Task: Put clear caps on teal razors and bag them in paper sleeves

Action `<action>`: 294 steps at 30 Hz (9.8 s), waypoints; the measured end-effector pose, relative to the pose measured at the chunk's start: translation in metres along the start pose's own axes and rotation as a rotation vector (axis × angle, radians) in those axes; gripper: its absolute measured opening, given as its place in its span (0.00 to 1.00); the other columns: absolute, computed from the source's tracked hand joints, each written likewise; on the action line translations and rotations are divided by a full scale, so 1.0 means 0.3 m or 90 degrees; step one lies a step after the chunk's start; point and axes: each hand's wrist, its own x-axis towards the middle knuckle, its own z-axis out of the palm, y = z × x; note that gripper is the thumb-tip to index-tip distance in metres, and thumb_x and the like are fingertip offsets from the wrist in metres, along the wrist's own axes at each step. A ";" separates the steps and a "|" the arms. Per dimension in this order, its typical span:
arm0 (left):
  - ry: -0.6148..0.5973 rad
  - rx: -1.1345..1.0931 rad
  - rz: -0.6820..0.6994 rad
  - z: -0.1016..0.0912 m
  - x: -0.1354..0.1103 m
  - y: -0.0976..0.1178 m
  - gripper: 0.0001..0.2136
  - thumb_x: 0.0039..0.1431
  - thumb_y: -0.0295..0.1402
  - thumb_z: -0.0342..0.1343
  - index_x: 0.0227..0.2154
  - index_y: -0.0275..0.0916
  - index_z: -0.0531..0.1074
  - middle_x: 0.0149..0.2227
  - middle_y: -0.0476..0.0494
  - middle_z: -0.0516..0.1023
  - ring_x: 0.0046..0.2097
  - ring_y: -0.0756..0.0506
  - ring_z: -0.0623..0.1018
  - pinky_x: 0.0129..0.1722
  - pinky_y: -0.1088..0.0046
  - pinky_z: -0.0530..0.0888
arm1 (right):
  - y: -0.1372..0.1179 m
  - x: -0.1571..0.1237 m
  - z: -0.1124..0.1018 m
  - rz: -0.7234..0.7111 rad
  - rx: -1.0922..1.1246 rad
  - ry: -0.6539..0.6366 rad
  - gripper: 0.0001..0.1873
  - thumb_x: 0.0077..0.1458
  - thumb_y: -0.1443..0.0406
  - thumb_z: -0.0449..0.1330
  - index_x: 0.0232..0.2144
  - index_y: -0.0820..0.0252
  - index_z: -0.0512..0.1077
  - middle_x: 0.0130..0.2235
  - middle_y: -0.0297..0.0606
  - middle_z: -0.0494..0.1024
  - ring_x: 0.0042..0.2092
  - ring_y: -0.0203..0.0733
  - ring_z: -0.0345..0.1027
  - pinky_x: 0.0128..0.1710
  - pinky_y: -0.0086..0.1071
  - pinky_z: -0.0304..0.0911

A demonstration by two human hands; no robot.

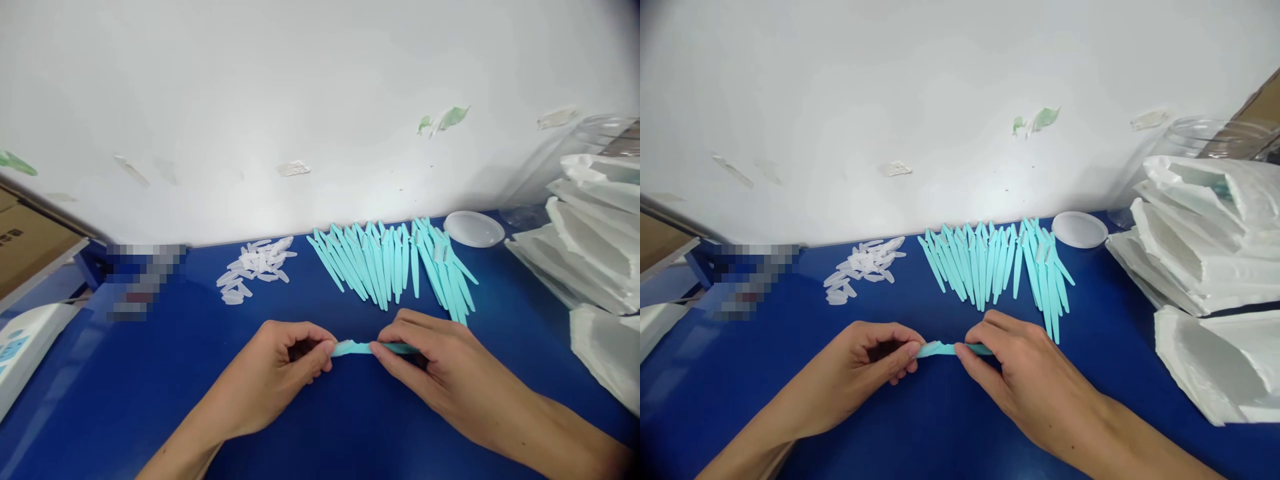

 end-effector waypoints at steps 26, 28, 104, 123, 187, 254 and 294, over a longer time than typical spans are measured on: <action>0.418 0.369 0.169 -0.221 -0.008 -0.096 0.14 0.65 0.44 0.55 0.42 0.44 0.81 0.43 0.46 0.81 0.36 0.45 0.77 0.37 0.70 0.70 | -0.088 0.229 -0.040 0.010 -0.350 0.191 0.19 0.67 0.54 0.56 0.43 0.61 0.80 0.37 0.41 0.80 0.34 0.42 0.74 0.37 0.36 0.65; 0.442 0.440 0.101 -0.313 -0.024 -0.147 0.14 0.63 0.44 0.56 0.44 0.46 0.82 0.49 0.46 0.80 0.36 0.44 0.77 0.37 0.68 0.70 | -0.115 0.311 -0.017 0.057 -0.394 0.107 0.21 0.67 0.52 0.54 0.45 0.59 0.80 0.42 0.43 0.80 0.41 0.46 0.76 0.39 0.37 0.66; 0.049 -0.032 0.011 -0.058 0.014 -0.032 0.18 0.65 0.51 0.56 0.35 0.42 0.81 0.30 0.50 0.80 0.32 0.49 0.77 0.34 0.75 0.74 | -0.068 0.087 -0.112 0.070 0.050 -0.182 0.19 0.70 0.55 0.50 0.36 0.53 0.78 0.32 0.31 0.72 0.29 0.34 0.63 0.28 0.31 0.57; 0.054 0.272 0.263 0.008 -0.009 -0.019 0.12 0.68 0.40 0.56 0.48 0.48 0.81 0.42 0.48 0.79 0.35 0.50 0.76 0.33 0.74 0.69 | -0.096 0.069 -0.076 0.018 -0.179 -0.101 0.13 0.66 0.59 0.58 0.35 0.52 0.82 0.33 0.34 0.78 0.31 0.37 0.71 0.31 0.32 0.60; 0.149 0.161 0.137 -0.006 0.010 -0.020 0.11 0.64 0.44 0.60 0.35 0.46 0.82 0.34 0.48 0.82 0.35 0.46 0.77 0.30 0.72 0.70 | -0.060 0.035 -0.110 0.052 -0.121 -0.139 0.16 0.67 0.59 0.54 0.31 0.53 0.79 0.35 0.35 0.74 0.34 0.37 0.69 0.33 0.33 0.62; 0.166 -0.056 0.065 -0.096 0.010 -0.043 0.13 0.62 0.46 0.62 0.43 0.44 0.77 0.39 0.47 0.79 0.38 0.47 0.76 0.38 0.71 0.71 | -0.014 0.091 -0.149 0.149 0.089 -0.196 0.15 0.69 0.52 0.49 0.34 0.54 0.64 0.28 0.27 0.62 0.28 0.35 0.51 0.26 0.32 0.52; 0.178 -0.168 0.064 -0.085 0.027 -0.071 0.17 0.59 0.43 0.67 0.47 0.41 0.81 0.36 0.44 0.85 0.36 0.46 0.82 0.42 0.68 0.80 | 0.001 0.097 -0.172 0.157 0.163 -0.211 0.14 0.67 0.52 0.51 0.35 0.54 0.65 0.28 0.29 0.64 0.28 0.35 0.53 0.27 0.31 0.52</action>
